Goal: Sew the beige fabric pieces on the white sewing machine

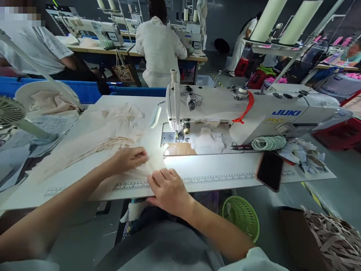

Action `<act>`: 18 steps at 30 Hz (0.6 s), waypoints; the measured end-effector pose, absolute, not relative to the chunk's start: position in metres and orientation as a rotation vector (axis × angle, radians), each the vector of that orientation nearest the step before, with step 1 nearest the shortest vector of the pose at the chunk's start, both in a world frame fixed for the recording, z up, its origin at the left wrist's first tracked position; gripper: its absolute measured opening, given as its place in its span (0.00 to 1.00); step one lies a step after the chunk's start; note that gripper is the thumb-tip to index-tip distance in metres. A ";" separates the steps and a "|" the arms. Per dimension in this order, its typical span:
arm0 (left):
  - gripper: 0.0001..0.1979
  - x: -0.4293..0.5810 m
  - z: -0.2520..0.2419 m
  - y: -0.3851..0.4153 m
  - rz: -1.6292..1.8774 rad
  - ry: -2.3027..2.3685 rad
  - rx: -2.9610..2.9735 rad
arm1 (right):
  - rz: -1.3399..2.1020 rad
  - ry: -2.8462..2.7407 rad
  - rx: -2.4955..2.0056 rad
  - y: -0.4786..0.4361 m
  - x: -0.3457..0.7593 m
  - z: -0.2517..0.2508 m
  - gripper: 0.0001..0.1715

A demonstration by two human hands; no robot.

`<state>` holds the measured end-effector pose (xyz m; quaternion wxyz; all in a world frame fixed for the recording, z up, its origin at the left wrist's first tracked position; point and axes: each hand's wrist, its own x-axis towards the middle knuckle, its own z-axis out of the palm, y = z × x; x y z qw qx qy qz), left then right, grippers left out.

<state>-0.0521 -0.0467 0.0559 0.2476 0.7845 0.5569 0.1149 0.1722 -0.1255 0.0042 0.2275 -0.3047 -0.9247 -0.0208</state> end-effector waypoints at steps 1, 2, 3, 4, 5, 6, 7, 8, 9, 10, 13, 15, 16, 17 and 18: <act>0.19 -0.063 0.059 -0.059 0.329 1.434 2.076 | -0.020 -2.516 -0.821 -0.135 0.175 0.001 0.13; 0.20 -0.077 0.061 -0.073 0.342 1.377 2.005 | 0.066 -2.476 -0.797 -0.144 0.177 0.000 0.10; 0.21 -0.094 0.061 -0.088 0.357 1.343 1.929 | 0.208 -2.422 -0.767 -0.154 0.181 -0.002 0.13; 0.22 -0.113 0.061 -0.105 0.368 1.329 1.846 | 0.402 -2.353 -0.743 -0.165 0.184 -0.002 0.15; 0.22 -0.134 0.059 -0.123 0.365 1.310 1.767 | 0.637 -2.269 -0.736 -0.175 0.187 -0.003 0.16; 0.22 -0.155 0.054 -0.141 0.362 1.271 1.696 | 0.897 -2.170 -0.747 -0.185 0.190 -0.004 0.16; 0.20 -0.174 0.048 -0.159 0.349 1.240 1.628 | 1.156 -2.054 -0.779 -0.193 0.193 -0.007 0.15; 0.19 -0.191 0.041 -0.177 0.316 1.212 1.572 | 1.386 -1.926 -0.830 -0.200 0.195 -0.012 0.16; 0.18 -0.203 0.032 -0.192 0.288 1.216 1.529 | 1.571 -1.796 -0.897 -0.206 0.197 -0.020 0.16; 0.17 -0.211 0.022 -0.204 0.262 1.232 1.495 | 1.698 -1.667 -0.974 -0.209 0.198 -0.031 0.18; 0.18 -0.205 -0.012 -0.217 0.247 1.247 1.435 | 1.727 -1.327 -1.230 -0.207 0.198 -0.079 0.24; 0.21 -0.186 -0.038 -0.209 0.269 1.232 1.398 | 1.578 -1.224 -1.416 -0.198 0.197 -0.114 0.30; 0.23 -0.175 -0.052 -0.202 0.265 1.236 1.373 | 1.535 -1.223 -1.472 -0.193 0.198 -0.130 0.31; 0.26 -0.165 -0.065 -0.194 0.241 1.253 1.345 | 1.501 -1.233 -1.520 -0.188 0.199 -0.144 0.31; 0.29 -0.156 -0.078 -0.187 0.201 1.273 1.323 | 1.474 -1.256 -1.568 -0.183 0.201 -0.156 0.31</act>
